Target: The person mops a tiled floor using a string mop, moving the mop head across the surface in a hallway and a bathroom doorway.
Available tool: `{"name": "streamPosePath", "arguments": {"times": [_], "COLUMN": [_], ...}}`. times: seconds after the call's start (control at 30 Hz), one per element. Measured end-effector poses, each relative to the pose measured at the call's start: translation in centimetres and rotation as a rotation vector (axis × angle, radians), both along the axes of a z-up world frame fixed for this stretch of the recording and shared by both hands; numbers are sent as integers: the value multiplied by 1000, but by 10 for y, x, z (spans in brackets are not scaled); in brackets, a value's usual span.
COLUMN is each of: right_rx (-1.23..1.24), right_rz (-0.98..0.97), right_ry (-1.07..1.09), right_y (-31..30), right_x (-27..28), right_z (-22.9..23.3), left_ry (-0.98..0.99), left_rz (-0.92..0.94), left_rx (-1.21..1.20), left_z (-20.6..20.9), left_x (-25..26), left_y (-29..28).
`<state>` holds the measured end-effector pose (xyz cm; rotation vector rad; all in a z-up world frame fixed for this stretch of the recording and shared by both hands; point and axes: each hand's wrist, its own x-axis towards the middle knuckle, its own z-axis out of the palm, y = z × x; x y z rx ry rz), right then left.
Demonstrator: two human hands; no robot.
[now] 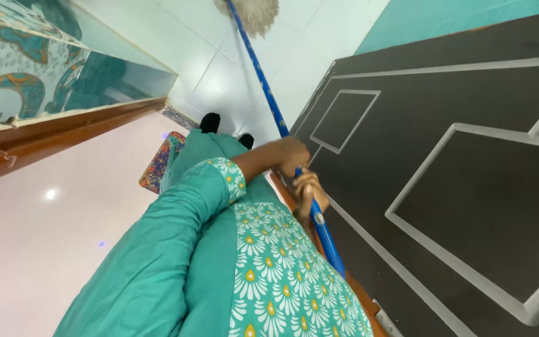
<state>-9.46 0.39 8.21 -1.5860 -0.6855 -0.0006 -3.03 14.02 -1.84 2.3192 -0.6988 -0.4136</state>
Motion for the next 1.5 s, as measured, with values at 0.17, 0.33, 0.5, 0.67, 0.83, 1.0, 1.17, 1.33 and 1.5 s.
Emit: {"name": "streamPosePath", "arguments": {"times": [0.17,0.33,0.5,0.67,0.83,1.0,1.17,1.33,1.5], "right_rx": [17,-113,124,81,146,75,-121,-177,-267], "right_rz": [140,204,164,172,95,266,413,516,617], "right_ry": [22,-53,30,73,-45,-177,-244,-252,-272], "right_y": [54,53,1,-20,16,72,131,120,143], "right_x": [32,33,16,6,20,37,41,34,51], "right_z": [-58,-21,45,69,48,23,15,21,11], "left_ry": [-89,30,-7,118,-38,-207,-367,-268,-369], "left_rz": [192,134,79,53,145,311,533,790,554], "left_rx": [363,402,245,78,-95,-110,137,32,187], "left_z": [-70,-39,52,92,63,-1,-80,-86,-16], "left_x": [31,33,8,-17,-11,-7,-5,-5,-43], "left_y": [43,62,-13,-24,14,70,131,167,154]}}
